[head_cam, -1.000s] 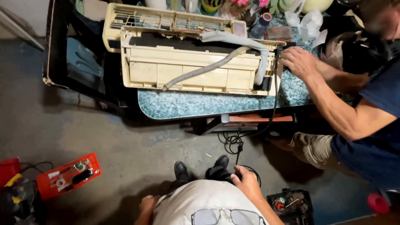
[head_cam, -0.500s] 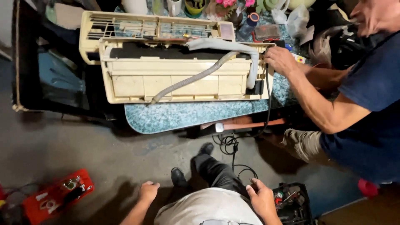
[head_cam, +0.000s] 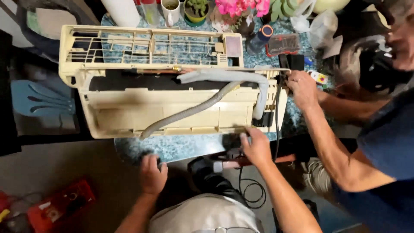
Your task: Preparing an indoor air conditioning unit for mounting by disassembling the casing and organizing internal wiring.
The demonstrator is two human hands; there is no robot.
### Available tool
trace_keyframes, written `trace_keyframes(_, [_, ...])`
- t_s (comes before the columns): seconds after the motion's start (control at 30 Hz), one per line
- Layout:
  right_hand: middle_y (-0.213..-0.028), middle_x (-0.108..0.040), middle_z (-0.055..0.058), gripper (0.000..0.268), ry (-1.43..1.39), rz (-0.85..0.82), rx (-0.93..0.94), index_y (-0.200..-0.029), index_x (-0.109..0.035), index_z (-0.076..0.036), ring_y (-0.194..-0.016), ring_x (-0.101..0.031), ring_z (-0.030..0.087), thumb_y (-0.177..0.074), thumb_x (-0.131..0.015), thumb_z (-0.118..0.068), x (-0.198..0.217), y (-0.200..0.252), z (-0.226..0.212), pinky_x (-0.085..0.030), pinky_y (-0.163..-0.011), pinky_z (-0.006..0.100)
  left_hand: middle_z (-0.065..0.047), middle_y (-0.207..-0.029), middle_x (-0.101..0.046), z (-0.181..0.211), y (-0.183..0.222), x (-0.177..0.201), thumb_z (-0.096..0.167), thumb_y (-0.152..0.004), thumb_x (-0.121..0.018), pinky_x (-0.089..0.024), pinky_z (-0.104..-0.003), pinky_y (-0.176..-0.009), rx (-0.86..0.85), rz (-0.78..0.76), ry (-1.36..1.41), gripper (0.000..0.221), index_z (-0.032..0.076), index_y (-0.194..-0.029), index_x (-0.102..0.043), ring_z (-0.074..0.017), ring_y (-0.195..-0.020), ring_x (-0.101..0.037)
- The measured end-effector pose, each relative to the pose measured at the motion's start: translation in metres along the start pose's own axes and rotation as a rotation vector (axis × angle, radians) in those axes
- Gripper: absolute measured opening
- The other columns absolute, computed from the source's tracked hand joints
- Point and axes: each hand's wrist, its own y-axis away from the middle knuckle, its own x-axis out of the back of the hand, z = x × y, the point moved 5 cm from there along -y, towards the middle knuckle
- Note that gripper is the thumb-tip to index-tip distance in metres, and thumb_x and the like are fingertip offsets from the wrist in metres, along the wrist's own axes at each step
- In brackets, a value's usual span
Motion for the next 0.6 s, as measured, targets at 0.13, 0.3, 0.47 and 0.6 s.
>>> trace_keyframes(0.13, [-0.115,-0.069,0.016,0.047,0.200,0.263,0.160,-0.128,-0.069,-0.007,-0.108,-0.067,0.038,-0.084,-0.078,-0.018,-0.005,-0.075,-0.019,-0.054,-0.096,0.048,-0.017,-0.121,-0.060,0.034,-0.076,0.003,0.021,-0.069,-0.081,-0.052,-0.047,-0.099,-0.165,0.120,-0.192,0.055,0.006,-0.119,-0.065,-0.0359,-0.112,-0.063])
trace_keyframes(0.3, [-0.145,-0.051,0.023,0.095,0.273,0.261,0.255,-0.150,-0.048,-0.001,-0.134,-0.049,0.043,-0.065,-0.088,-0.014,0.011,-0.140,-0.060,-0.041,-0.105,0.058,-0.020,-0.120,-0.062,0.059,-0.134,-0.017,0.030,-0.059,-0.087,-0.049,-0.051,-0.098,-0.314,0.085,-0.282,0.078,0.002,-0.129,-0.063,-0.0385,-0.111,-0.061])
trace_keyframes(0.47, [-0.147,-0.051,0.015,0.104,0.363,-0.113,0.182,-0.156,-0.042,-0.006,-0.142,-0.042,0.035,-0.065,-0.088,-0.025,0.004,-0.182,-0.077,-0.029,-0.112,0.063,-0.015,-0.109,-0.062,0.046,-0.145,-0.057,0.030,-0.073,-0.083,-0.051,-0.050,-0.088,-0.312,-0.030,-0.228,0.059,0.005,-0.124,-0.065,-0.0350,-0.098,-0.063])
trace_keyframes(0.6, [-0.127,-0.060,0.011,0.106,0.363,-0.235,0.259,-0.151,-0.048,-0.008,-0.125,-0.052,0.032,-0.058,-0.090,-0.036,0.001,-0.196,-0.092,-0.032,-0.113,0.059,-0.010,-0.096,-0.061,0.022,-0.144,-0.078,0.023,-0.074,-0.083,-0.055,-0.046,-0.084,-0.293,-0.143,-0.172,0.047,0.008,-0.114,-0.066,-0.0318,-0.087,-0.066])
